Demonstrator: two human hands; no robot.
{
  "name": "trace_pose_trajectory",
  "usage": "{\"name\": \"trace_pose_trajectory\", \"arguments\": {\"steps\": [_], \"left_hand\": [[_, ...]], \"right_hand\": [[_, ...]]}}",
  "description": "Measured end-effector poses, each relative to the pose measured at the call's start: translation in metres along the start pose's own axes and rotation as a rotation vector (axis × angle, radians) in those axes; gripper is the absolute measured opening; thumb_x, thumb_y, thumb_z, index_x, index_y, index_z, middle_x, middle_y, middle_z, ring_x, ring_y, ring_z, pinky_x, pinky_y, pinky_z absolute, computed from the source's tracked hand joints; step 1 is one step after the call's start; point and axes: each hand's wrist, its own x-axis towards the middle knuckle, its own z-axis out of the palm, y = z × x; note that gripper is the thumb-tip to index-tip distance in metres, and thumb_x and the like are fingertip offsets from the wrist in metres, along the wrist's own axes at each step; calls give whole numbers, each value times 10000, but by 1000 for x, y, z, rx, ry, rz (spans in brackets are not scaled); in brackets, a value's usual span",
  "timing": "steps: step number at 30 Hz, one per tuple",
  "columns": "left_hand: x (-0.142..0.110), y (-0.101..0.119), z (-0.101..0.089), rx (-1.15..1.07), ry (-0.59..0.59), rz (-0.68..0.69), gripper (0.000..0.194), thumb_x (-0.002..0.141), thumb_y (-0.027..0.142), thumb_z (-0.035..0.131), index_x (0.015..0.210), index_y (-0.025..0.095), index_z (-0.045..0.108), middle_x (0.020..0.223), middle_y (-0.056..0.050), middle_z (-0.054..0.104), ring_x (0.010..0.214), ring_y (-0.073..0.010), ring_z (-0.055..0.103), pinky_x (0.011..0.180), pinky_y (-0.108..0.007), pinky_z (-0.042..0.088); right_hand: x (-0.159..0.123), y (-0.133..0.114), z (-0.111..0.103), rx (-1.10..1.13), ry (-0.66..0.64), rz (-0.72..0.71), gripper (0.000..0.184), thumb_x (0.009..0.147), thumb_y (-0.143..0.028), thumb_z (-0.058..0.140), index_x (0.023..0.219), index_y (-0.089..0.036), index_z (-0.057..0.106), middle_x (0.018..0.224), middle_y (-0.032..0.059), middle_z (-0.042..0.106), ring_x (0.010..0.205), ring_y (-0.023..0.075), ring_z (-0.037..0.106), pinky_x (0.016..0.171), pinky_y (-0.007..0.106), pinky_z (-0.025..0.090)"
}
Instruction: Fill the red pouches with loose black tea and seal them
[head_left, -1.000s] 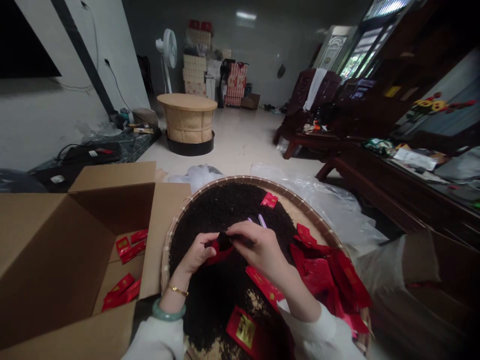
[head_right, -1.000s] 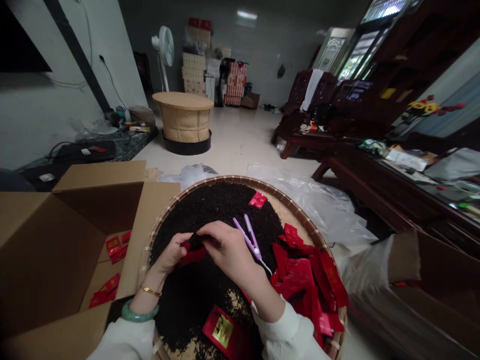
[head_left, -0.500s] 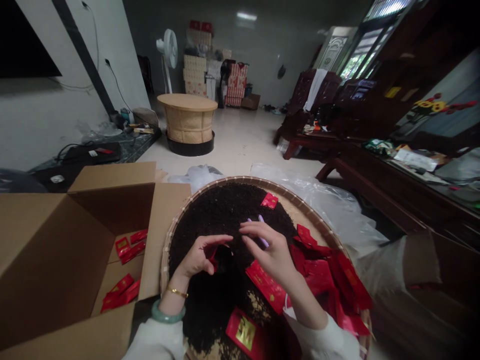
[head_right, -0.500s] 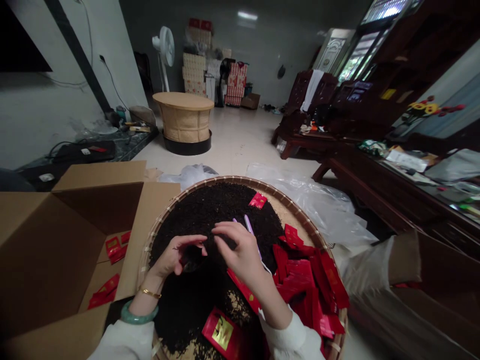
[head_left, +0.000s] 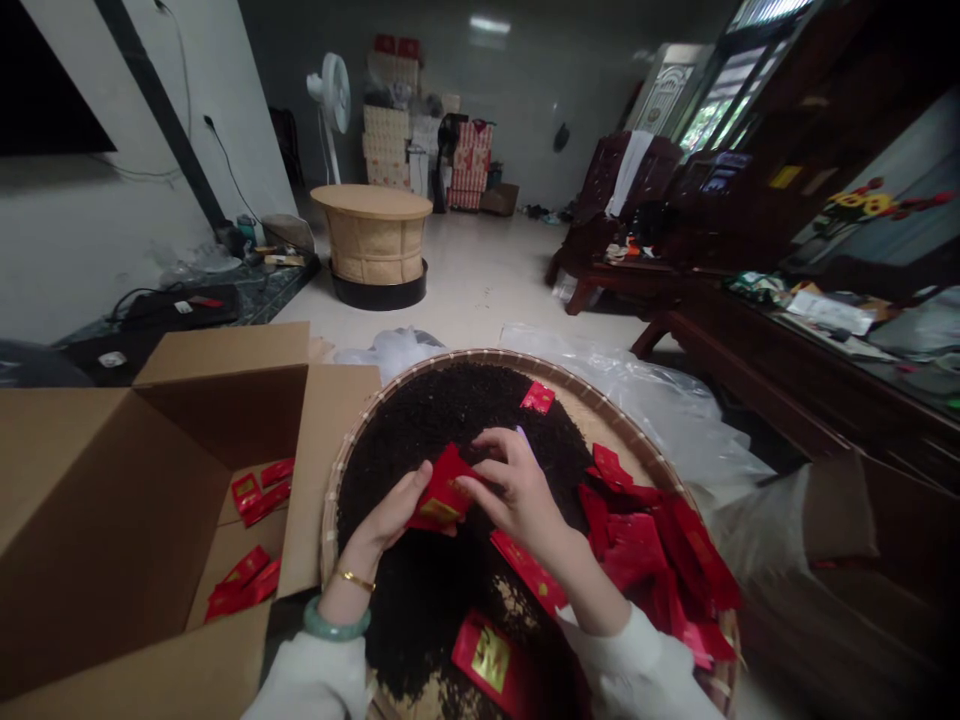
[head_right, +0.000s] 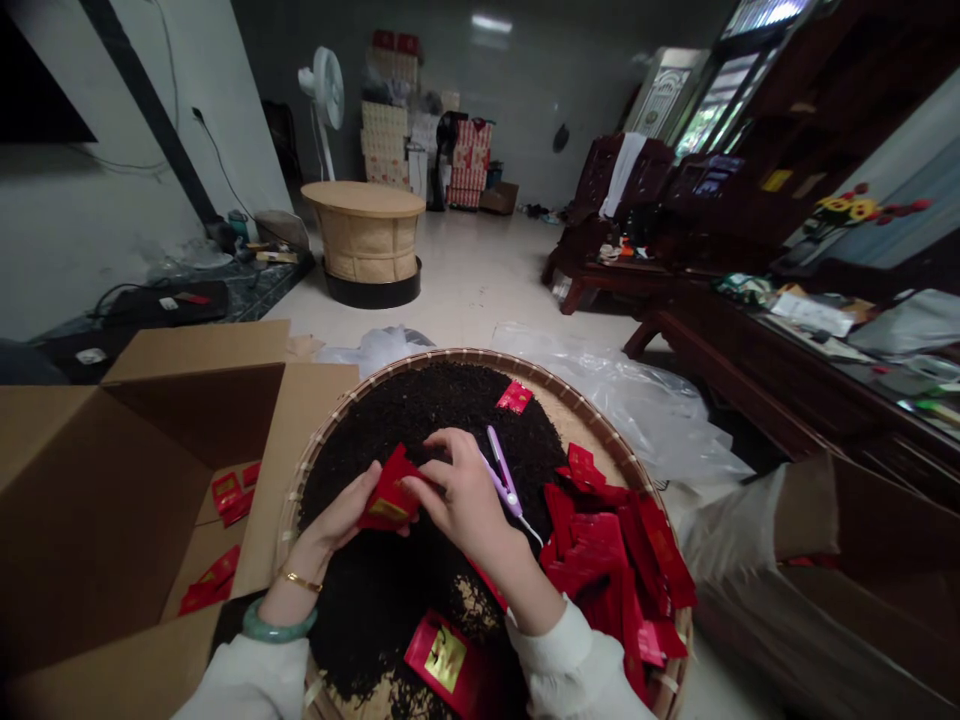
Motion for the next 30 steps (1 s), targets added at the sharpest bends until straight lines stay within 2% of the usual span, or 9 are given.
{"name": "trace_pose_trajectory", "arguments": {"steps": [11, 13, 15, 17, 19, 21, 23, 26, 30], "left_hand": [[0, 3, -3, -13, -42, 85, 614, 574, 672, 705, 787, 96, 686, 644, -61, 663, 556, -142, 595, 547, -238, 485], [-1, 3, -4, -14, -50, 109, 622, 562, 681, 706, 782, 99, 689, 647, -63, 660, 562, -145, 589, 544, -234, 476], [-1, 1, -7, -6, -54, 157, 649, 560, 703, 689, 787, 96, 697, 656, -70, 664, 561, -146, 578, 537, -233, 463], [0, 0, -11, 17, -91, 212, 681, 548, 717, 685, 815, 92, 709, 682, -77, 672, 584, -156, 578, 561, -243, 459], [0, 0, -14, 62, -155, 271, 710, 516, 722, 699, 851, 96, 719, 718, -78, 677, 649, -180, 592, 633, -269, 468], [0, 1, -18, 124, -227, 333, 739, 485, 738, 698, 862, 102, 728, 750, -85, 674, 723, -209, 597, 704, -301, 467], [-1, 1, -20, 184, -296, 378, 741, 479, 750, 689, 840, 104, 734, 757, -95, 663, 746, -222, 588, 734, -322, 454], [-2, 1, -22, 237, -365, 400, 708, 490, 745, 690, 811, 116, 741, 723, -91, 643, 709, -211, 563, 721, -329, 432], [-4, 2, -20, 259, -336, 377, 733, 481, 768, 672, 812, 118, 748, 699, -84, 630, 696, -206, 548, 692, -312, 414]], "right_hand": [[7, -11, -9, 216, -167, 12, 171, 884, -224, 540, 716, -210, 573, 774, 44, 661, 1061, 250, 572, 931, 455, 421], [5, -6, -10, 324, -52, 33, 189, 904, -253, 498, 744, -214, 591, 793, 43, 677, 1022, 238, 595, 922, 438, 434], [0, 4, -6, 385, 128, 174, 238, 933, -277, 425, 796, -212, 608, 835, 53, 680, 934, 216, 624, 860, 398, 477], [-11, 17, 5, 319, 164, 352, 225, 927, -268, 413, 902, -202, 627, 897, 69, 674, 890, 206, 632, 822, 378, 496], [-24, 28, 22, 181, -116, 356, 278, 837, -213, 540, 1103, -171, 606, 1106, 125, 636, 1055, 247, 583, 899, 410, 470], [-36, 34, 40, 5, -425, 315, 632, 705, -136, 666, 1310, -156, 487, 1384, 186, 442, 1271, 322, 409, 999, 461, 399], [-43, 33, 56, -176, -603, 309, 754, 658, -87, 694, 1360, -199, 441, 1452, 184, 349, 1291, 368, 358, 987, 498, 396], [-44, 27, 68, -335, -661, 316, 506, 768, -76, 579, 1249, -230, 546, 1308, 164, 486, 1150, 332, 477, 874, 446, 465], [-40, 30, 68, -301, -588, 393, 299, 812, -63, 502, 1034, -220, 628, 1036, 101, 574, 931, 229, 555, 718, 305, 479]]}}
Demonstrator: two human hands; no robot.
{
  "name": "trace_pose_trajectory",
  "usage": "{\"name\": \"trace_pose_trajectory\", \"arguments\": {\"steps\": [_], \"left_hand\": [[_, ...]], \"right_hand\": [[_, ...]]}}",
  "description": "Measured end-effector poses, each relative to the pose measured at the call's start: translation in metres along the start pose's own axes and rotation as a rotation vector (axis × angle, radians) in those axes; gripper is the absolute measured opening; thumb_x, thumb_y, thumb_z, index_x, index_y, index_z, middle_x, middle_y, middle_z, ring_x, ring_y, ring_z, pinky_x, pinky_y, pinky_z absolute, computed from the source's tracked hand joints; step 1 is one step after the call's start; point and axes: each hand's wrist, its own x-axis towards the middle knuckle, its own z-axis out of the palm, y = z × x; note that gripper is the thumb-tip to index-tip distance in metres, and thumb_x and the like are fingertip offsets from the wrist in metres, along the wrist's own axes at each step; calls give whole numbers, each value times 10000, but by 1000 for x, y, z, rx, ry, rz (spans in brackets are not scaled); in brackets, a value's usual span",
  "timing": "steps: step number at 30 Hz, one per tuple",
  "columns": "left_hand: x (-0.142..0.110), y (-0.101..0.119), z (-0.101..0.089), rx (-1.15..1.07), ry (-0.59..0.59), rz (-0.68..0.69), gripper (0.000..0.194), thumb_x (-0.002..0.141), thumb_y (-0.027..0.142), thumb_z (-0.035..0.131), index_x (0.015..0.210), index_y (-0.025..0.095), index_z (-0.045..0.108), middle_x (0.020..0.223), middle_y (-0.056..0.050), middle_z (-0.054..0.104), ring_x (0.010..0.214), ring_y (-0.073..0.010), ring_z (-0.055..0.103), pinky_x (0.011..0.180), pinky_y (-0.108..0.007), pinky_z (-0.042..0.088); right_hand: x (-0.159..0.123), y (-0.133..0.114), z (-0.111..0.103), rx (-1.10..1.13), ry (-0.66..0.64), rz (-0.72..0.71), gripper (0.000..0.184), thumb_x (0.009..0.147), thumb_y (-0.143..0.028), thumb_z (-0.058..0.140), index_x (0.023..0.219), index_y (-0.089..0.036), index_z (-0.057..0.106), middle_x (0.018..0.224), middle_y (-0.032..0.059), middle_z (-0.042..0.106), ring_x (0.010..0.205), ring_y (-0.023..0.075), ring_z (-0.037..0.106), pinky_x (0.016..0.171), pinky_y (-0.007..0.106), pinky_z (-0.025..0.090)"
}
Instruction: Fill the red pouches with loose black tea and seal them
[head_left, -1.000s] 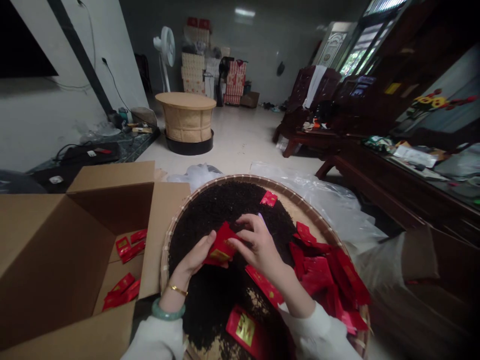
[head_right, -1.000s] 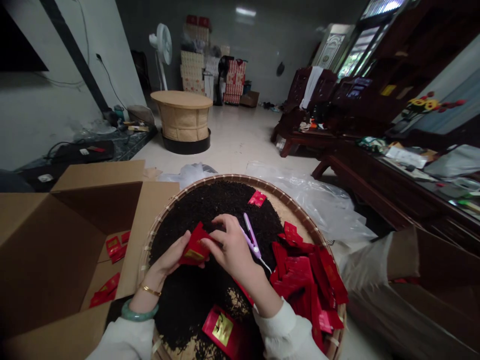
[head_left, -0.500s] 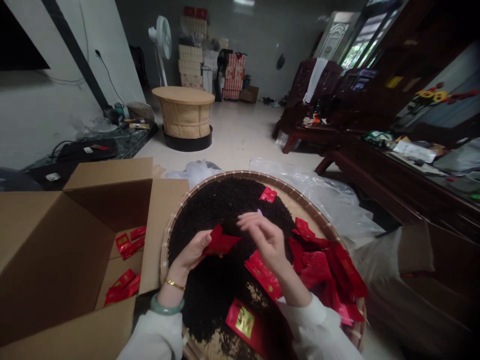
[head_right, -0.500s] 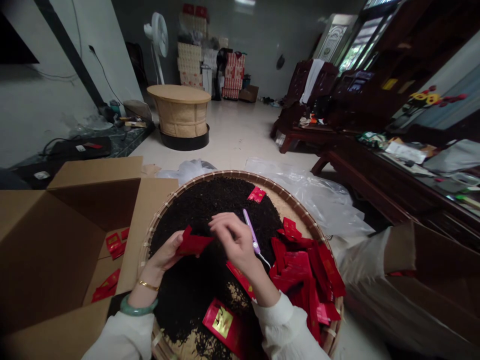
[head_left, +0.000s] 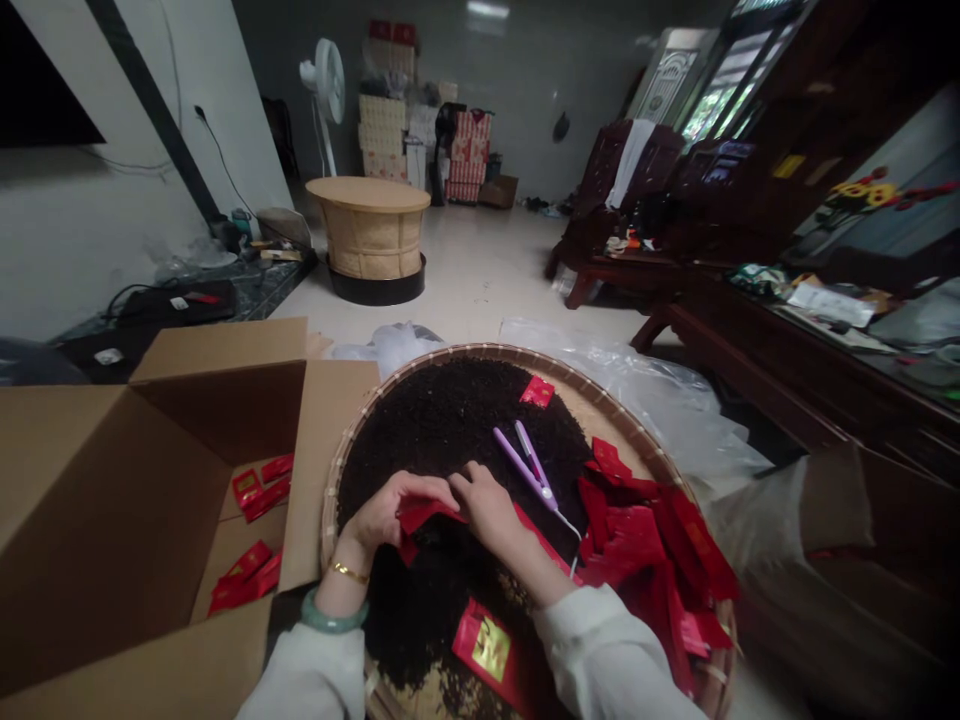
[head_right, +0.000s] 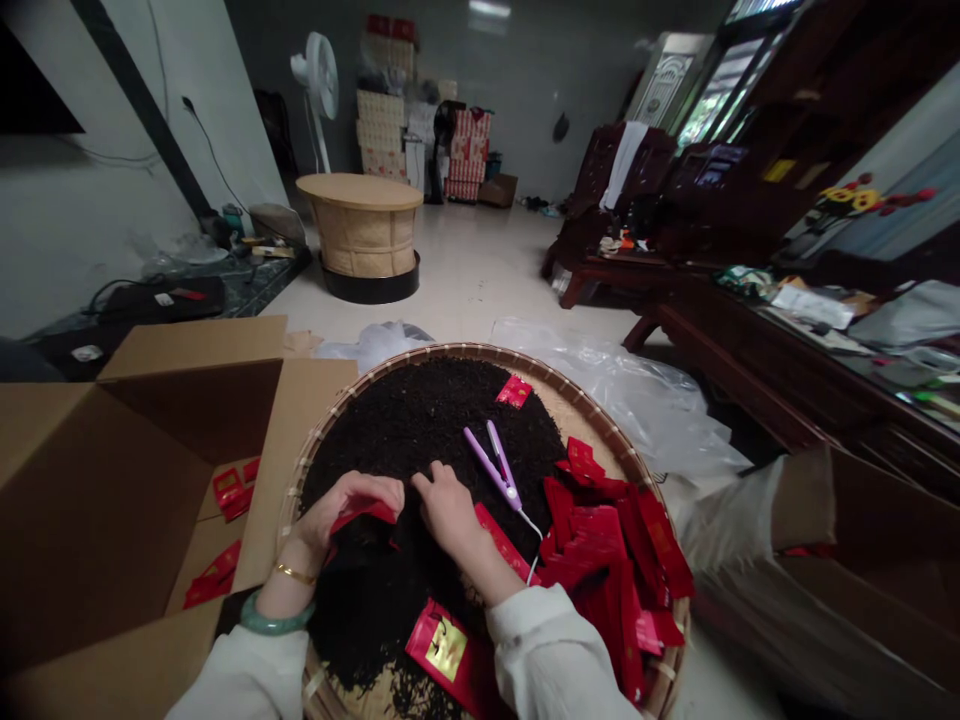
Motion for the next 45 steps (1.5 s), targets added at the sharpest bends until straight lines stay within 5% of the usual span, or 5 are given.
{"name": "trace_pose_trajectory", "arguments": {"steps": [9, 16, 29, 40, 45], "left_hand": [[10, -1, 7, -201, 370, -252, 688, 501, 700, 726, 803, 81, 720, 668, -73, 674, 574, -148, 564, 538, -235, 454], [11, -6, 4, -237, 434, -331, 670, 518, 663, 746, 822, 68, 704, 706, -104, 698, 575, -159, 600, 497, -238, 487], [12, -3, 5, -218, 364, -322, 687, 508, 658, 754, 837, 56, 711, 691, -98, 684, 585, -149, 586, 519, -227, 475], [9, -4, 5, -270, 405, -275, 633, 509, 673, 744, 755, 93, 683, 674, -86, 687, 572, -163, 588, 532, -266, 502], [6, -5, 4, -346, 404, -241, 631, 483, 662, 764, 759, 102, 675, 690, -84, 695, 584, -169, 600, 563, -282, 508]], "right_hand": [[2, 36, -49, 656, 414, -2, 174, 746, -183, 598, 903, -192, 671, 787, 18, 660, 643, 146, 566, 584, 262, 457], [-7, -2, -122, 635, 317, -285, 340, 739, -107, 609, 1047, -235, 676, 1020, 29, 702, 831, 155, 635, 667, 254, 487], [-5, -9, -119, 435, 293, -378, 211, 790, -86, 621, 943, -201, 710, 859, 44, 650, 762, 144, 616, 666, 257, 490], [-5, 8, -110, 733, 461, -72, 130, 766, -278, 657, 854, -206, 719, 803, 37, 720, 686, 173, 636, 617, 287, 495], [-17, 4, -109, 463, 465, -265, 145, 779, -272, 681, 917, -239, 711, 909, 52, 716, 879, 217, 602, 816, 386, 469]]}}
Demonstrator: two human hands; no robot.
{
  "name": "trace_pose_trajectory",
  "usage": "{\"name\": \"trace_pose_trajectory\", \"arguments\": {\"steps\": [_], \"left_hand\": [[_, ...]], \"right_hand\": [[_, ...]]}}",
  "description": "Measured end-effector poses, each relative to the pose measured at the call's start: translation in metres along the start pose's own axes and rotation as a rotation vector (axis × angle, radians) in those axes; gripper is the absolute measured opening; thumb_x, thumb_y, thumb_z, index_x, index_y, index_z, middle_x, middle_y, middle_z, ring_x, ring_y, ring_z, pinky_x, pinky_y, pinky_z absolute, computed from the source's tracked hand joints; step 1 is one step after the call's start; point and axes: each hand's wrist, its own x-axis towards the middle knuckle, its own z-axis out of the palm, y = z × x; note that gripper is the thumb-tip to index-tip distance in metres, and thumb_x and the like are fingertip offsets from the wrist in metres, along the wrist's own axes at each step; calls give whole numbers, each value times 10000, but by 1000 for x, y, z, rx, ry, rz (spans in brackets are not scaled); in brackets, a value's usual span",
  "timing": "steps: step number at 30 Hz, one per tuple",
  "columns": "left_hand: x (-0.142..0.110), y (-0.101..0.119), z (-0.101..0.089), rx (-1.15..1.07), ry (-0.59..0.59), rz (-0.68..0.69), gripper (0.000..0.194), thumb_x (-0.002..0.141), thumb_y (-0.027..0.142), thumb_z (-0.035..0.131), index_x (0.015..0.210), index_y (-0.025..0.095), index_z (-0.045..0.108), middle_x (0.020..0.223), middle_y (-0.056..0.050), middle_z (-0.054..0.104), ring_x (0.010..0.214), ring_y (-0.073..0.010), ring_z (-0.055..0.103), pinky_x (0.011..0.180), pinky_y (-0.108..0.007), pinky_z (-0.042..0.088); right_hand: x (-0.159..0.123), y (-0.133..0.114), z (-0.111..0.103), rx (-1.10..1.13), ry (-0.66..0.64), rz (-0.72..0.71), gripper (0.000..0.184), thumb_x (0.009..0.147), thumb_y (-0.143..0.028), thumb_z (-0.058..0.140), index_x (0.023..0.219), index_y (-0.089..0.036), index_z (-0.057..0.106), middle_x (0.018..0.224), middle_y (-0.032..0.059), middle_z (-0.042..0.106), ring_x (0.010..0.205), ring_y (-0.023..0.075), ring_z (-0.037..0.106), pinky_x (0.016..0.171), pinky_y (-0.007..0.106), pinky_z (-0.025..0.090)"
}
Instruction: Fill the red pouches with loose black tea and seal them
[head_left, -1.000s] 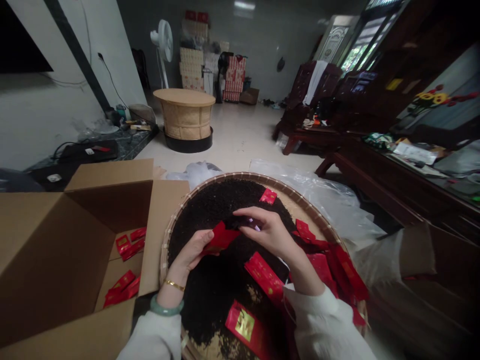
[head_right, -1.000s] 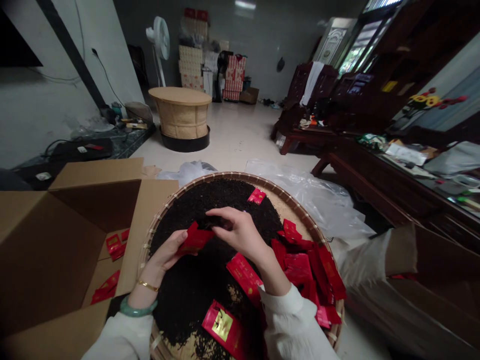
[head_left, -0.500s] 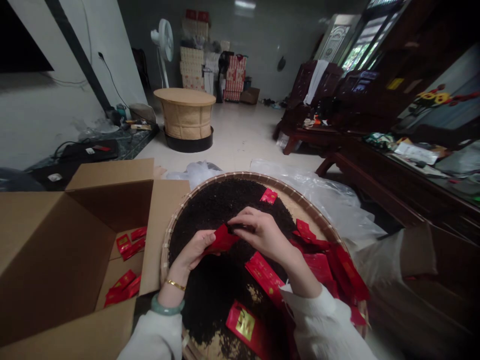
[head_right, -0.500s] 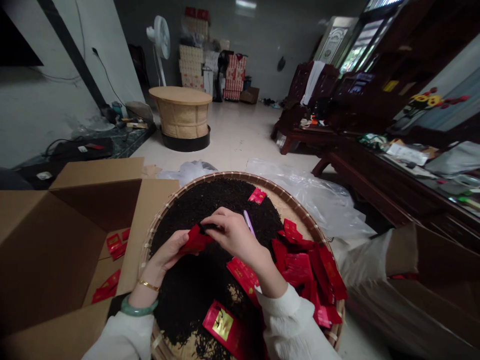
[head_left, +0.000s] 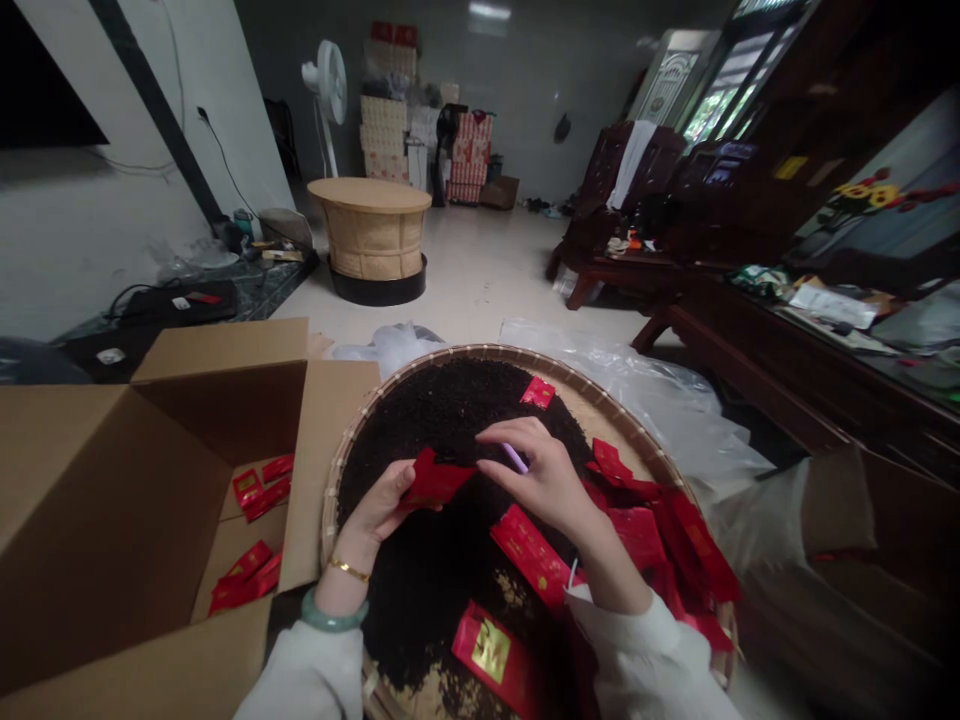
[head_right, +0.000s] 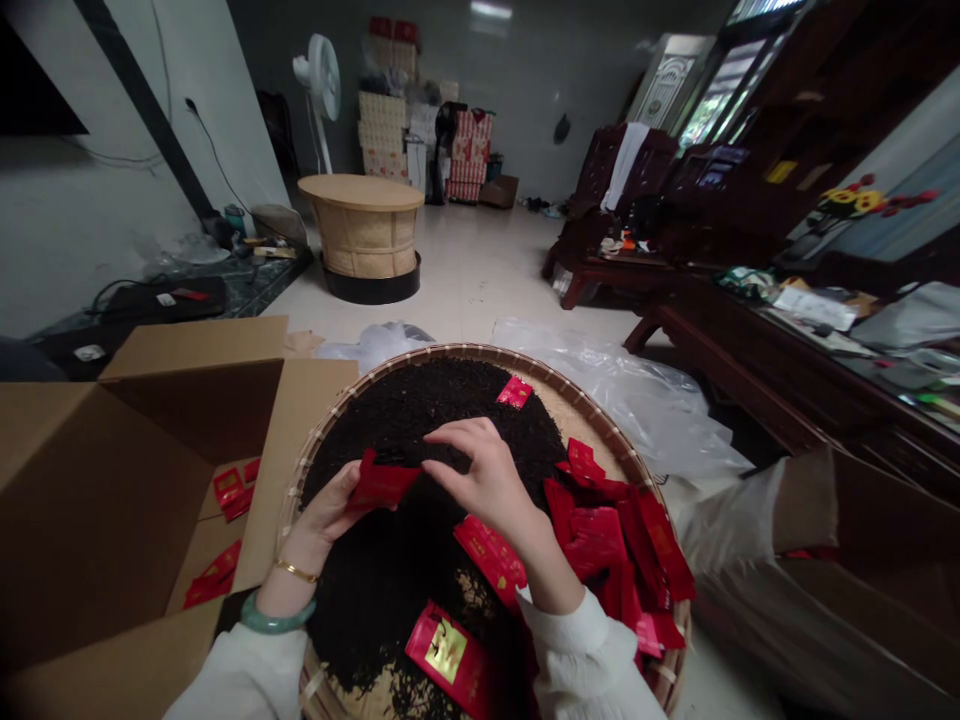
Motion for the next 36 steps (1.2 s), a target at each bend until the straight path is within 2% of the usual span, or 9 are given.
{"name": "trace_pose_trajectory", "arguments": {"steps": [5, 9, 15, 19, 23, 27, 30, 32, 36], "left_hand": [[0, -1, -1, -35, -9, 0, 587, 526, 637, 762, 774, 111, 677, 685, -56, 692, 566, -146, 602, 547, -250, 505], [-1, -2, 0, -7, -19, -15, 598, 555, 630, 751, 815, 97, 674, 673, -59, 685, 532, -134, 600, 510, -236, 510], [-1, -1, 5, 19, 39, -81, 639, 555, 656, 733, 851, 97, 643, 628, -58, 678, 478, -164, 613, 455, -288, 535], [-1, 0, 9, 20, 43, -115, 609, 646, 651, 676, 886, 93, 640, 625, -78, 692, 501, -193, 641, 469, -315, 551], [0, 0, 10, 5, 25, -165, 581, 741, 649, 584, 898, 92, 642, 623, -93, 698, 523, -200, 659, 485, -305, 552], [-2, 1, 8, -34, -66, -170, 716, 635, 719, 622, 988, 96, 613, 707, -122, 716, 543, -211, 669, 495, -312, 553], [-4, 5, 10, 30, -163, -124, 713, 520, 494, 836, 1063, 116, 571, 853, -136, 726, 614, -209, 686, 553, -303, 560], [-5, 7, 13, 132, -190, -136, 649, 499, 286, 878, 1046, 120, 571, 876, -123, 726, 644, -193, 688, 587, -282, 555], [-4, 7, 18, 329, -163, -239, 376, 545, 230, 832, 817, 108, 603, 671, -57, 709, 576, -170, 667, 563, -267, 538]], "right_hand": [[1, -29, 4, -112, -136, -264, 209, 852, -300, 613, 1032, -212, 671, 984, 75, 702, 932, 238, 520, 842, 411, 451], [8, -33, 10, -193, -292, -192, 274, 826, -296, 654, 1065, -163, 652, 1022, 103, 694, 993, 263, 513, 854, 427, 443], [18, -25, 17, -79, -397, -107, 61, 813, -184, 663, 873, -188, 673, 984, 70, 698, 995, 229, 560, 876, 391, 440], [19, -18, 16, -27, -338, -156, 48, 847, -187, 623, 836, -190, 670, 912, 50, 704, 925, 197, 580, 882, 357, 426], [18, -8, 17, -145, -296, -82, 132, 826, -302, 657, 753, -192, 664, 786, 47, 667, 839, 202, 569, 778, 338, 423], [20, 1, 20, -175, -303, -65, 297, 882, -295, 585, 611, -175, 589, 740, 43, 628, 770, 173, 565, 726, 302, 401], [22, 8, 22, -146, -277, -64, 347, 927, -291, 506, 605, -183, 574, 648, 21, 587, 671, 149, 529, 646, 265, 386], [22, 14, 24, -112, -240, -49, 352, 935, -317, 487, 621, -193, 587, 607, 8, 565, 631, 145, 505, 614, 254, 376], [17, 28, 33, -4, -70, 50, 370, 926, -404, 472, 648, -200, 603, 602, -2, 539, 596, 140, 484, 582, 251, 372]]}}
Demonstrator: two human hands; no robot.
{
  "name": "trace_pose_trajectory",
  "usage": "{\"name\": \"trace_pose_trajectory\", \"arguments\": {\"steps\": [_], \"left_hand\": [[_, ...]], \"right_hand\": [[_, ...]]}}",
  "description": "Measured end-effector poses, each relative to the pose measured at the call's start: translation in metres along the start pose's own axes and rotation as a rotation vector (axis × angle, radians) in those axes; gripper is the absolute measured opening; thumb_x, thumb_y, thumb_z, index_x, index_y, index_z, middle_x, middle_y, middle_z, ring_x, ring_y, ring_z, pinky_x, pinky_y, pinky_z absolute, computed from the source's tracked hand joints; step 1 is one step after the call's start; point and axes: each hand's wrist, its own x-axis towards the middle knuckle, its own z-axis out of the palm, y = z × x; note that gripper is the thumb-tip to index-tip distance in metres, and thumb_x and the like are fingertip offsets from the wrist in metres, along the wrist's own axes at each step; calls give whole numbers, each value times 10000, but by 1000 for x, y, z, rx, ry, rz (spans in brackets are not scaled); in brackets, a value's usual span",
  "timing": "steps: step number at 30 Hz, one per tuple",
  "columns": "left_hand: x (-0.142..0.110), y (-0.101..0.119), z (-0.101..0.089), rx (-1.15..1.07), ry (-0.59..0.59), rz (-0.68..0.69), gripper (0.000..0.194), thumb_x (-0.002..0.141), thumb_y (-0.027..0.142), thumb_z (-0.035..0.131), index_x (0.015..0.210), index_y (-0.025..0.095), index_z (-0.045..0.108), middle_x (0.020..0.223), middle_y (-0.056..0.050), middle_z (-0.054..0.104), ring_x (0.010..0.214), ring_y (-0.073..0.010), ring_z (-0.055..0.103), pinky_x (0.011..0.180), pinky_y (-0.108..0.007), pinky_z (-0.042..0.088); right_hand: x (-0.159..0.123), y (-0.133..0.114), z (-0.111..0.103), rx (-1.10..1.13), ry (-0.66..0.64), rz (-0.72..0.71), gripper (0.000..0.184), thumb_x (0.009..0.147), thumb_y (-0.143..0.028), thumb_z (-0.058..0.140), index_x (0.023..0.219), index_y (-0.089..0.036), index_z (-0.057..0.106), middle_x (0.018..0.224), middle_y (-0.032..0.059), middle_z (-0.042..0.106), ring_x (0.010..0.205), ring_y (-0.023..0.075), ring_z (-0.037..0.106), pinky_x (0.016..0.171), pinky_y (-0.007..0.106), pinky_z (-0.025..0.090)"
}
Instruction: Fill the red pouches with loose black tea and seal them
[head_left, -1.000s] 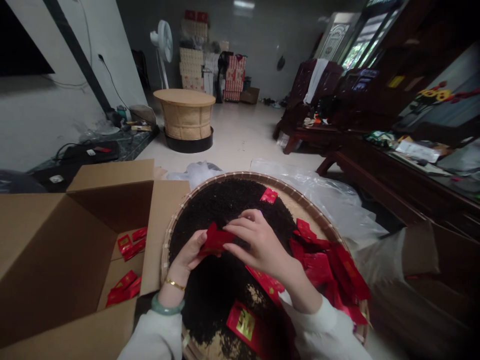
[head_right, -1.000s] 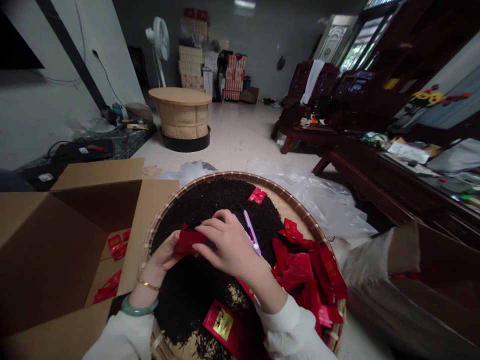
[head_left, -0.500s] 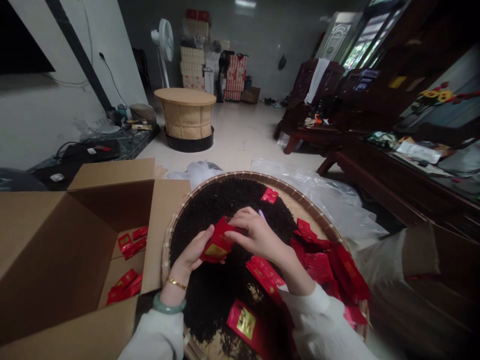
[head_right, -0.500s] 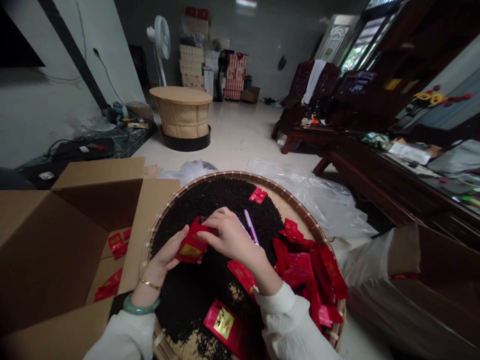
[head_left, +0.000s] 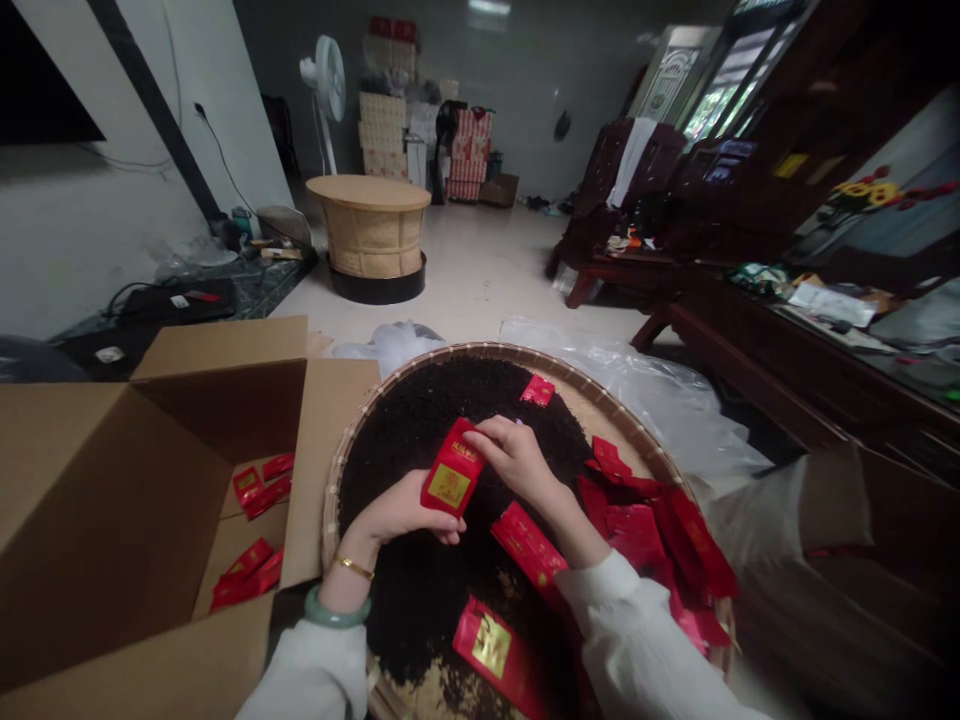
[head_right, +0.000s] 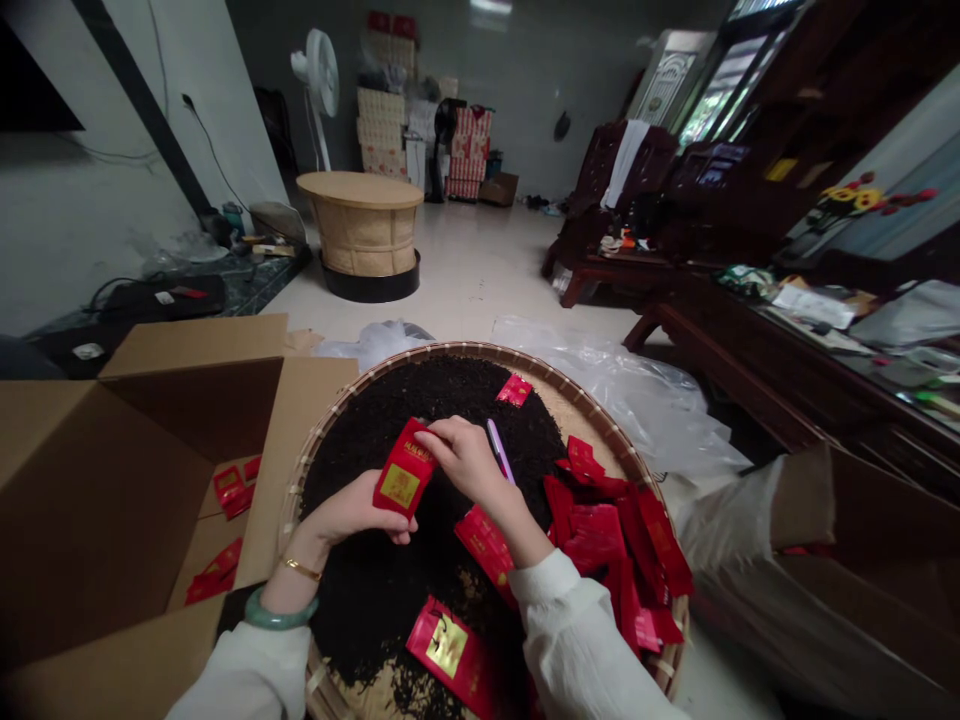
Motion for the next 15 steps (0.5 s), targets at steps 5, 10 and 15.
{"name": "trace_pose_trajectory", "arguments": {"steps": [5, 10, 15], "left_hand": [[2, 1, 1, 115, 28, -22, 321, 558, 262, 816, 737, 127, 587, 569, -11, 670, 517, -166, 647, 522, -260, 520], [3, 1, 0, 169, 36, 16, 313, 573, 257, 804, 766, 126, 595, 597, -5, 666, 518, -160, 641, 522, -256, 510], [9, -6, 1, 177, 131, 39, 277, 601, 242, 772, 778, 130, 590, 622, -1, 661, 573, -176, 641, 572, -280, 509]], "right_hand": [[-2, 11, 3, 146, 28, 25, 486, 907, -518, 430, 547, -199, 492, 588, -14, 433, 582, 132, 454, 559, 247, 371], [2, 17, -4, 215, -74, 9, 543, 897, -579, 397, 510, -200, 418, 568, -25, 391, 557, 122, 424, 547, 248, 356], [2, 18, -8, 155, -62, -33, 487, 892, -546, 447, 558, -199, 516, 587, -8, 483, 629, 146, 478, 623, 269, 406]]}}
